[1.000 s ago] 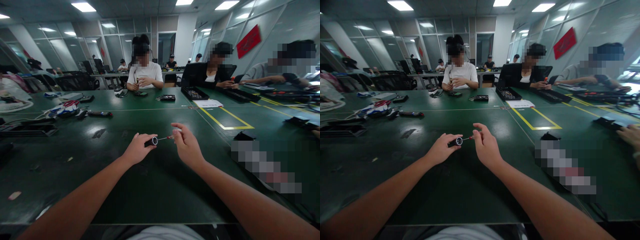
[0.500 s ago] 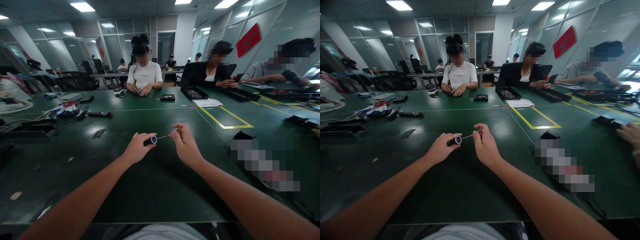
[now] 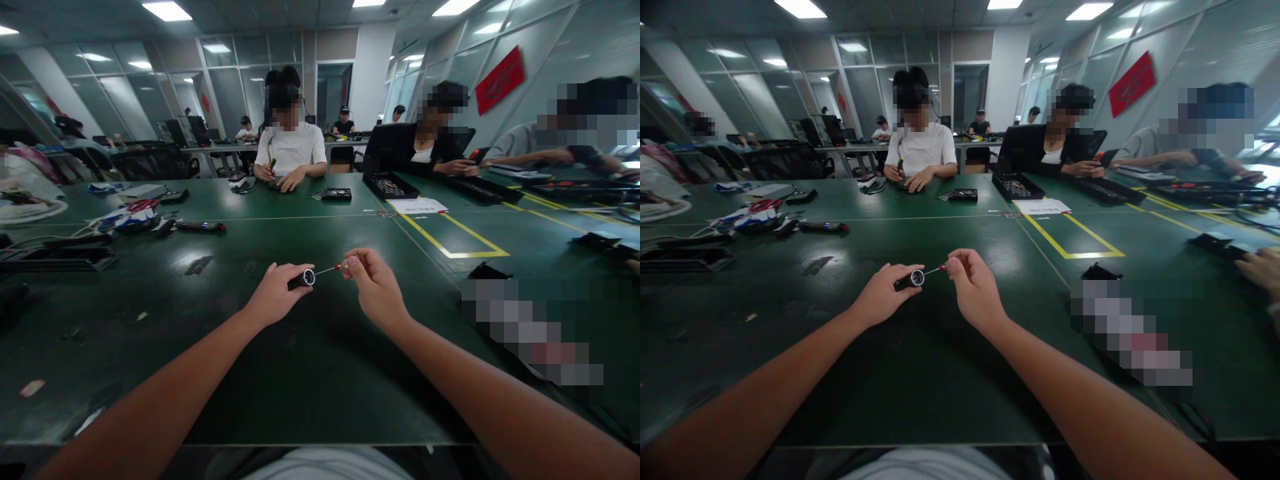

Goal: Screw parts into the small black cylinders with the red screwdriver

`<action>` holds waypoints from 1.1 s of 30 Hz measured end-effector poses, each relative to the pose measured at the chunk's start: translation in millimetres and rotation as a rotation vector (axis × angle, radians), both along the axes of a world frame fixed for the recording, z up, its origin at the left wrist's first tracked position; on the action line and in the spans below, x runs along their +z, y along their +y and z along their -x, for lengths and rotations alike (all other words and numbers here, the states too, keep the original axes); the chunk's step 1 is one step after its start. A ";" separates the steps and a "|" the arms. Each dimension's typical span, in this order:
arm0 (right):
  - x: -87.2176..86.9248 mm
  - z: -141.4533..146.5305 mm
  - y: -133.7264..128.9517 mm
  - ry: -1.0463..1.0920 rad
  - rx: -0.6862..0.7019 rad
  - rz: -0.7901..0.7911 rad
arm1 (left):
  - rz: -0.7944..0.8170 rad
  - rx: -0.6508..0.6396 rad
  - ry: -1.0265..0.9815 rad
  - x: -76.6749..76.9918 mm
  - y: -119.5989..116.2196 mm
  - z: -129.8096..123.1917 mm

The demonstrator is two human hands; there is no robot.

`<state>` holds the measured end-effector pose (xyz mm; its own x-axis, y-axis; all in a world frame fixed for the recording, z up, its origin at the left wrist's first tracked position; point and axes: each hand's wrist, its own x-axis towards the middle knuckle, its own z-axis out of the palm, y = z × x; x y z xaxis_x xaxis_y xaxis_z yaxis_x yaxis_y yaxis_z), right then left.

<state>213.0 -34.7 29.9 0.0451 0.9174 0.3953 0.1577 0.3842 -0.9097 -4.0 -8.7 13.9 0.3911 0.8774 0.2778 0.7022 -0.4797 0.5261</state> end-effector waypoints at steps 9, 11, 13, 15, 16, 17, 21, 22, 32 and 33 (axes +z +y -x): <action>-12.3 -9.2 25.0 0.302 -0.059 0.272 | -0.135 -0.095 0.147 4.0 2.1 1.8; -14.3 -11.4 28.4 0.326 -0.071 0.284 | -0.076 -0.054 0.136 2.4 5.8 4.3; -14.2 -10.9 28.2 0.325 -0.073 0.257 | -0.029 -0.046 0.120 0.4 7.9 6.0; -13.3 -8.8 25.9 0.320 -0.055 0.223 | -0.023 -0.050 0.100 -0.5 7.9 6.2; -13.0 -7.7 24.5 0.313 -0.047 0.200 | -0.029 -0.052 0.093 -0.5 7.3 5.8; -13.0 -6.8 23.2 0.300 -0.041 0.175 | -0.034 -0.055 0.090 -0.3 6.5 5.1; -13.4 -5.7 19.1 0.195 -0.036 0.090 | -0.031 -0.069 0.096 0.8 3.8 2.0; -12.9 -5.8 18.0 0.162 -0.038 0.072 | -0.031 -0.072 0.099 0.9 3.5 1.4; 3.6 -3.1 -0.4 -0.239 -0.078 -0.124 | -0.034 -0.082 0.133 -1.3 2.3 -0.3; 4.6 -3.4 -1.4 -0.293 -0.069 -0.155 | -0.034 -0.084 0.138 -1.8 2.5 -0.3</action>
<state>216.4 -36.0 34.5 -0.0314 0.8439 0.5356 0.4346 0.4941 -0.7530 -3.7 -6.2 12.1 0.4993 0.8310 0.2453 0.7232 -0.5556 0.4102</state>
